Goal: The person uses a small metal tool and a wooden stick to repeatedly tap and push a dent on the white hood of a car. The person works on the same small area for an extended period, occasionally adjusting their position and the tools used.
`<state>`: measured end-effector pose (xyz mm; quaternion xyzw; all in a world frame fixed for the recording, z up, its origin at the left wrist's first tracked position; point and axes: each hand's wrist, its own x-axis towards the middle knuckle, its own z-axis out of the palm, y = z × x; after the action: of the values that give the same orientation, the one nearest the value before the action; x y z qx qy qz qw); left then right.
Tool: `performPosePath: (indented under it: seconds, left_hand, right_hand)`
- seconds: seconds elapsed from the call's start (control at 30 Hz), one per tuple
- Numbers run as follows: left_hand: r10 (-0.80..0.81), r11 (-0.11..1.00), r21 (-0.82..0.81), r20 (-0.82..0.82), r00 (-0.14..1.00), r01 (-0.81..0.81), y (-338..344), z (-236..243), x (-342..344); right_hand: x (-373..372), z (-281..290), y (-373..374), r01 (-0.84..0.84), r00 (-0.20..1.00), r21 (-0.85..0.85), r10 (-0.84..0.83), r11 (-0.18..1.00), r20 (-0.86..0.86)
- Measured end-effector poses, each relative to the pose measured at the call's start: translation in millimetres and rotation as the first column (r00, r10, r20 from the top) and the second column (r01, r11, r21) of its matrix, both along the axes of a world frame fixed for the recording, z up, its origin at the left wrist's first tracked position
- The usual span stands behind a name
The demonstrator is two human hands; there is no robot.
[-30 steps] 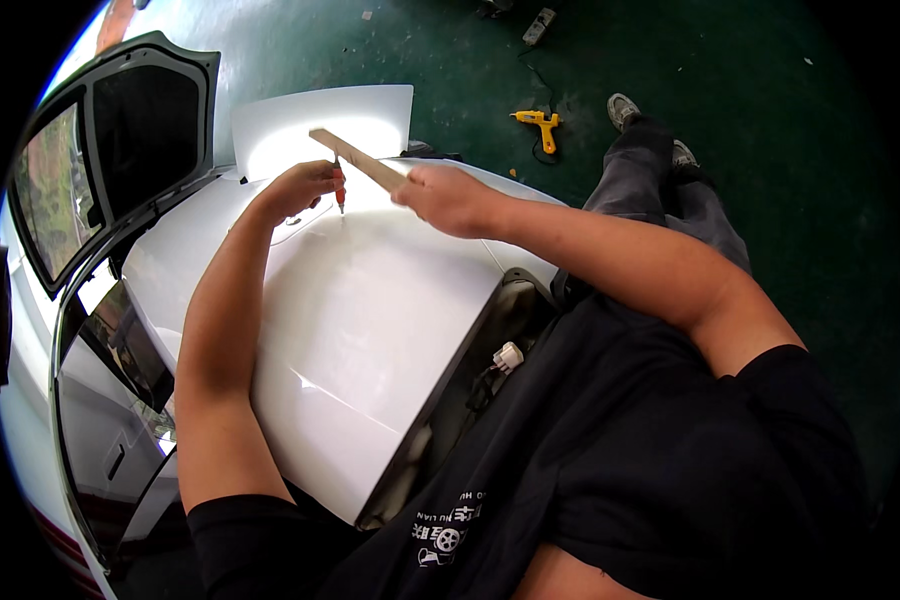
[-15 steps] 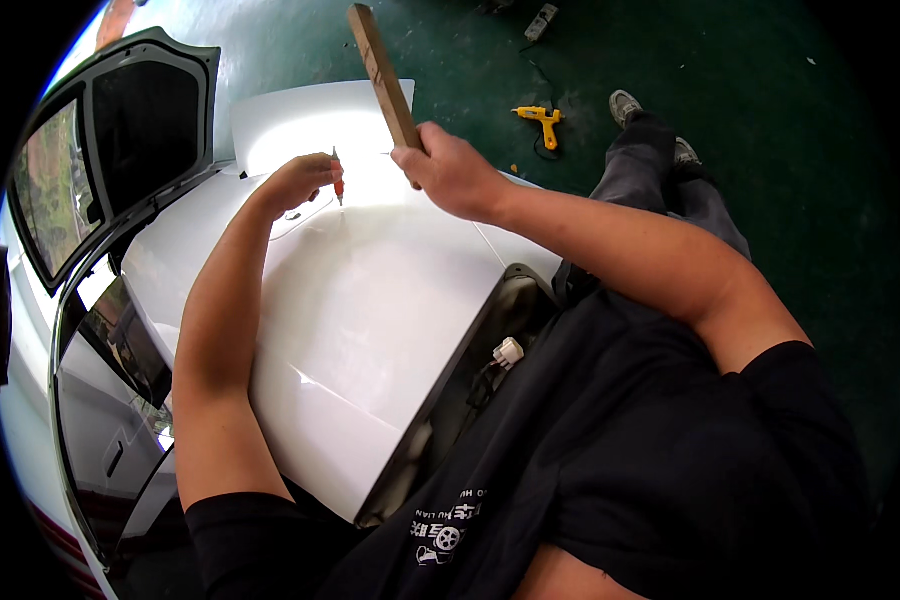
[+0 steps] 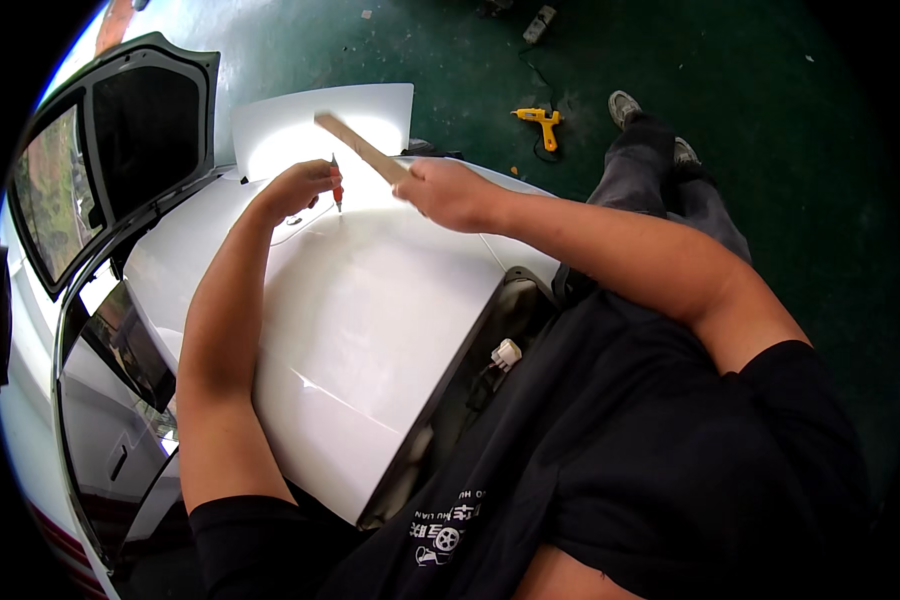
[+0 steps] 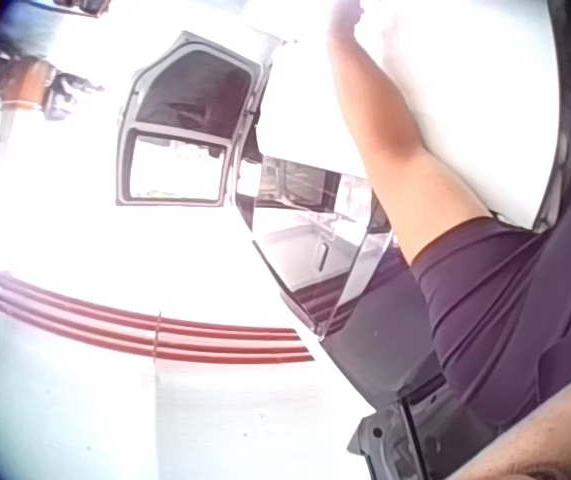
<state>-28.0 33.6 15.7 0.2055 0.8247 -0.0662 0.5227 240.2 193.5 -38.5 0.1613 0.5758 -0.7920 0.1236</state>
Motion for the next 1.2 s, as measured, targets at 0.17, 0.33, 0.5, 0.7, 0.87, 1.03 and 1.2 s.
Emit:
performPosePath:
  seconds: [0.17,0.33,0.5,0.7,0.87,1.03,1.2]
  left_hand:
    - [0.028,1.0,-0.006,-0.037,0.999,-0.028,-2.5,-1.6,-1.8]
    - [0.042,0.999,-0.018,0.018,0.999,-0.041,3.4,5.8,-0.3]
    - [0.116,0.993,-0.019,0.048,0.992,-0.116,7.4,12.3,-2.4]
    - [0.133,0.991,-0.026,0.094,0.987,-0.132,1.4,10.9,-7.2]
    - [0.132,0.991,-0.026,0.149,0.98,-0.129,-0.4,9.8,-8.5]
    - [0.13,0.992,-0.024,0.11,0.985,-0.128,1.4,10.8,-7.8]
    - [0.135,0.991,-0.023,0.163,0.977,-0.133,5.0,16.7,-4.2]
  right_hand:
    - [-2.3,1.8,-3.5,0.264,0.964,-0.035,-0.265,0.964,-0.023]
    - [2.7,-4.1,-7.9,-0.032,0.999,0.025,0.031,0.999,0.03]
    - [2.9,4.2,-0.7,0.203,0.978,-0.075,-0.206,0.976,-0.025]
    - [5.6,4.6,-8.0,0.08,0.996,-0.047,-0.082,0.996,-0.026]
    - [-0.1,5.6,-1.5,0.148,0.989,0.006,-0.148,0.989,-0.017]
    - [2.8,3.9,-3.1,0.149,0.989,-0.01,-0.149,0.989,0.013]
    - [2.1,7.5,-2.0,0.156,0.987,-0.016,-0.156,0.988,-0.041]
